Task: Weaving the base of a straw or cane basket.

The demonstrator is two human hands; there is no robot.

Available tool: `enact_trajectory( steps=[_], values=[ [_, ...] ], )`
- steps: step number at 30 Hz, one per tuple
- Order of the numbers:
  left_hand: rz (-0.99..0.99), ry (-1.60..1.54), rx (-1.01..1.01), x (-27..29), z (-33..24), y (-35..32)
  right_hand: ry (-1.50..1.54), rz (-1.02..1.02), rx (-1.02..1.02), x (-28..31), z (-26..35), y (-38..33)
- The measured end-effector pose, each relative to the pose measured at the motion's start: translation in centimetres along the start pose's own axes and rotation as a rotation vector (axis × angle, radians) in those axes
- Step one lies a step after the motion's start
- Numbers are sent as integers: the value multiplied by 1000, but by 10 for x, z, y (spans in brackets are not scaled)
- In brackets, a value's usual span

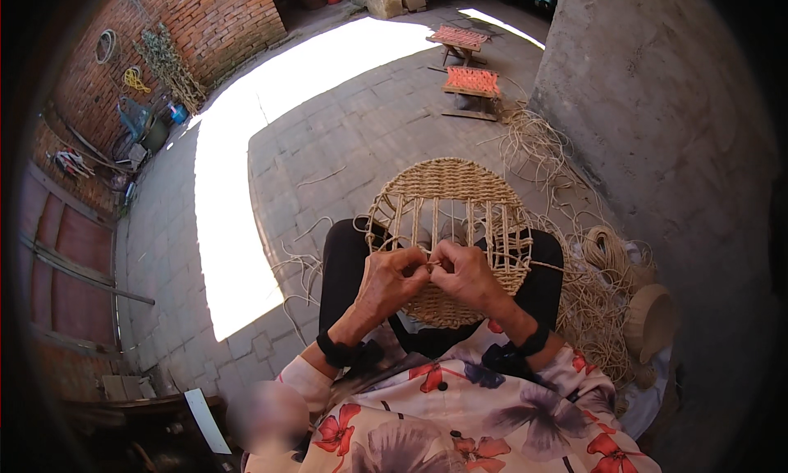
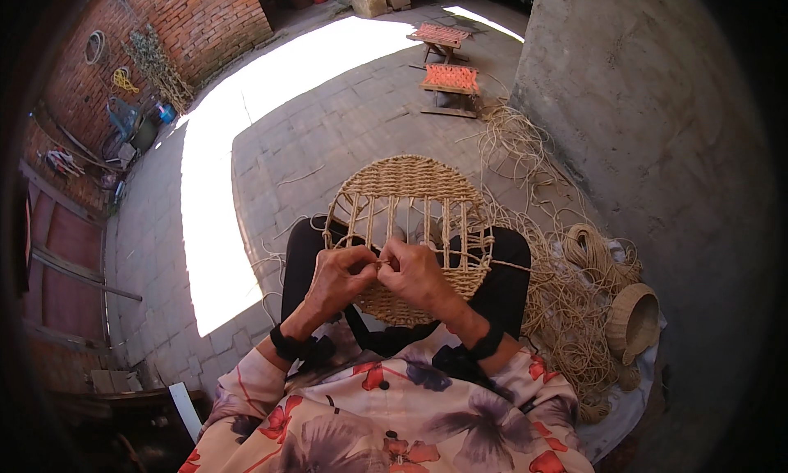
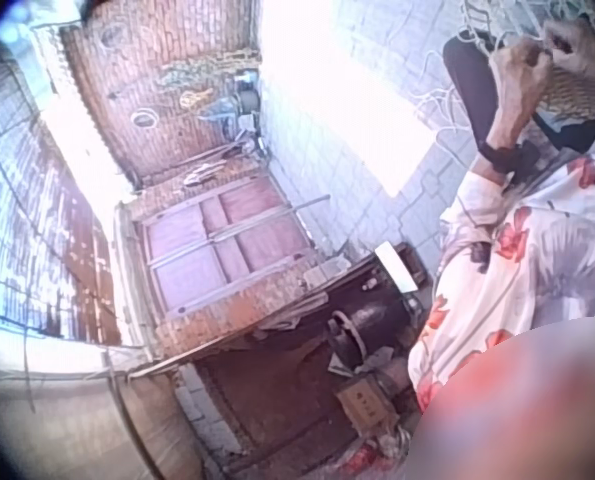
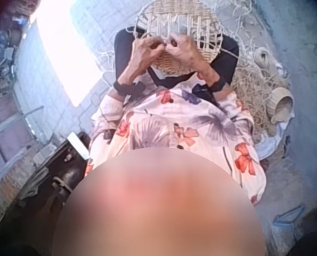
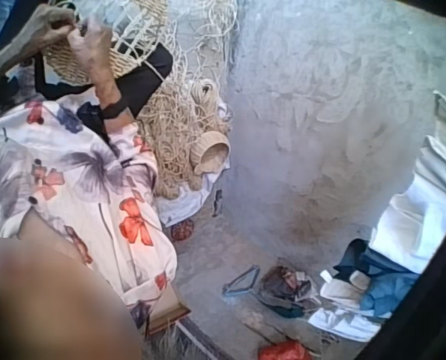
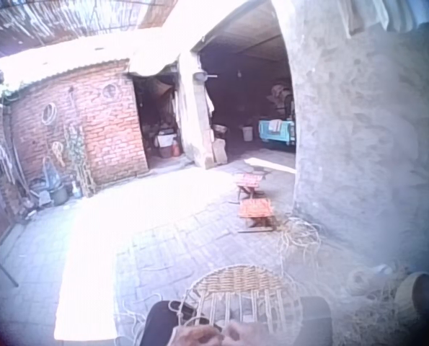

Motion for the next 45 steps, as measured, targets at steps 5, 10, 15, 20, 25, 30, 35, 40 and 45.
enact_trajectory(
  steps=[5, 10, 15, 20, 25, 30, 35, 40, 45],
  values=[
    [-130, -281, 364, 11, 13, 2, 59, 3, -49, 8, 4, 0],
    [-97, -636, 477, 25, 24, 1, -294, -75, 156, -3, 0, 8],
    [-53, -680, 490, 21, 26, -3, -592, -80, 152, -23, -3, 10],
    [30, -679, 516, 20, 26, -2, -341, -54, 70, -18, -8, 10],
    [117, -267, 423, 10, 21, 10, -152, -66, 14, -13, -13, 6],
    [133, -53, 384, 7, 14, 16, -157, -85, -19, -11, -13, 5],
    [110, 49, 325, 7, 12, 18, -162, -45, -42, -10, -14, 5],
    [108, 136, 263, 5, 9, 20, -178, -26, -7, -10, -16, 5],
    [87, 205, 177, 1, 8, 18, -300, -39, -3, -9, -15, 2]
  ],
)
Point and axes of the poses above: each hand's wrist, its own y-axis towards the middle knuckle, its own x-axis out of the back of the hand, z = x × y, the point moved 1 cm from there along y, towards the middle knuckle, and after that the axes turned 6 degrees about -y, right-handed, at the moved point
